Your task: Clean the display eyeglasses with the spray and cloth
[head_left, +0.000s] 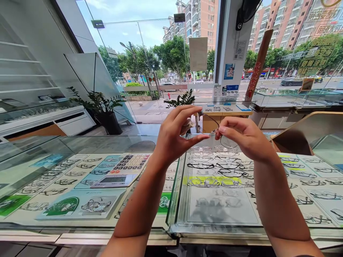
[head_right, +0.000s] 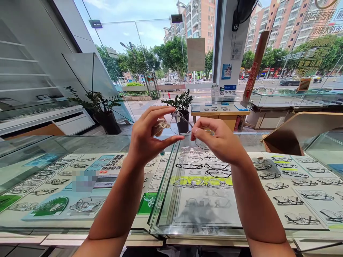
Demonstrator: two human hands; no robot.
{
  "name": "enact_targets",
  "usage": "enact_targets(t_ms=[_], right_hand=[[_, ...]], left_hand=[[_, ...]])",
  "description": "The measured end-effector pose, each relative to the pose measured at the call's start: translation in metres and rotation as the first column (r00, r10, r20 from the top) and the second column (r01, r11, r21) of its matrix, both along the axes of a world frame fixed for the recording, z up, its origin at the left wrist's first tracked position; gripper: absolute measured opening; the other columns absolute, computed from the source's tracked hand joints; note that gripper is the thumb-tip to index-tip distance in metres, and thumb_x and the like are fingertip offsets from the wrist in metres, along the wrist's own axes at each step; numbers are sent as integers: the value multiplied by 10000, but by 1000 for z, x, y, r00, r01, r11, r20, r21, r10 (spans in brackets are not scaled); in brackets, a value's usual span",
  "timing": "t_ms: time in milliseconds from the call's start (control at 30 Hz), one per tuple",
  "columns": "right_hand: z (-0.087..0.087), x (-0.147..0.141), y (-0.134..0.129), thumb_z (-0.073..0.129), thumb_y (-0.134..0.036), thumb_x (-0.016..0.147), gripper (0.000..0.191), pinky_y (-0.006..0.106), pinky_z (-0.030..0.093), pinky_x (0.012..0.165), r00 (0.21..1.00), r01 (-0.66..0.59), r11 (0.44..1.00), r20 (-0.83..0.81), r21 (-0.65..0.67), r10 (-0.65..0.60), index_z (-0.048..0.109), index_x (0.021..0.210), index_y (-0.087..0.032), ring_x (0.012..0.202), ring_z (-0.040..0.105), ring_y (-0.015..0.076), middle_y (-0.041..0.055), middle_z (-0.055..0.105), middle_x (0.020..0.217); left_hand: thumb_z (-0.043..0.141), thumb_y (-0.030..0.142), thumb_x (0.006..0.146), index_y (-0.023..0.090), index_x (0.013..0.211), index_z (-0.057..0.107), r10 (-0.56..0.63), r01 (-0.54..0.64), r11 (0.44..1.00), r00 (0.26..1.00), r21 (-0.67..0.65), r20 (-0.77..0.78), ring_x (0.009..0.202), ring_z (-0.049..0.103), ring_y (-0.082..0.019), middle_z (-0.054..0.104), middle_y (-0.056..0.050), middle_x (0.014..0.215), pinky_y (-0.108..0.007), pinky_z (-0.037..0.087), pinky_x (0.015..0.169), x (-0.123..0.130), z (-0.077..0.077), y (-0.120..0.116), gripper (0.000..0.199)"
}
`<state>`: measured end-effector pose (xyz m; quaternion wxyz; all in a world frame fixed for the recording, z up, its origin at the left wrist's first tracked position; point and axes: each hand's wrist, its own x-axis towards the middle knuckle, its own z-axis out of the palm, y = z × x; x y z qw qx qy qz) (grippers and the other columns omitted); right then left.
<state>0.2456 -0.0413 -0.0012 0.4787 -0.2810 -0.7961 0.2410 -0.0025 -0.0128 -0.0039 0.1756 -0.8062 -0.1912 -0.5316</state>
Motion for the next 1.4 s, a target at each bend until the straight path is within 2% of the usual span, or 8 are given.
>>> enact_targets(t_ms=[67,167,333,533,833,1000,1133,1400], right_hand=[[0,-3,-4,637,-414,1037,272,377,509,834,999,38,998,-9,53,-38,713,853,-228,849,675,196,21,743,869],[-1,-8,-6,696,-411,987,170,431,540,987,979,174,961,-141,214,-146,740,1044,-258,1053,712,242,43,768,1080],[-7,-9,2,783,-446,879,536,544,486,1176,905,420,794,-268,440,-330,632,1377,-317,1336,637,323,68,686,1393],[-10,-12,6,765,-467,907,583,607,487,1175,862,506,708,-273,492,-427,594,1446,-324,1319,644,350,82,681,1405],[-10,-15,6,784,-491,912,538,604,502,1162,846,532,721,-321,445,-425,651,1401,-311,1274,679,334,85,718,1352],[-9,-15,5,769,-464,937,488,595,512,1169,835,546,734,-331,404,-439,661,1392,-326,1280,683,328,91,720,1359],[-8,-15,3,762,-458,943,477,588,531,1148,832,552,734,-316,396,-456,662,1390,-327,1264,693,325,91,732,1336],[-7,-16,2,790,-459,916,441,585,518,1147,835,542,764,-328,349,-442,712,1324,-311,1259,686,330,91,736,1321]], left_hand=[[881,536,840,261,1368,662,1,-1,1000,1000,24,16,1199,719,-267,736,-107,1306,-415,605,996,-1,2,-2,635],[905,505,824,265,1343,674,29,-36,998,992,55,123,1169,712,-266,737,-93,1284,-418,604,988,-1,2,-5,617],[954,455,776,285,1316,686,102,-130,990,912,44,397,1073,691,-250,727,-68,1204,-397,607,881,-2,-2,-4,627],[957,492,763,283,1285,696,157,-180,984,876,7,456,1052,710,-247,739,-61,1162,-407,603,889,-1,-4,-4,620],[922,510,805,292,1294,708,112,-107,994,890,-37,442,1090,716,-237,743,-50,1173,-396,601,935,-1,-4,-2,577],[857,498,883,318,1342,696,104,-68,993,897,-99,430,1093,723,-237,755,-67,1214,-395,621,863,-2,-6,0,519],[871,537,855,300,1297,720,85,-21,990,879,-140,470,1039,726,-227,767,-66,1193,-383,631,824,-1,-6,-1,524],[872,535,858,274,1273,725,115,-69,991,884,-115,454,1058,733,-236,770,-73,1179,-388,632,850,-2,-6,-1,511]])
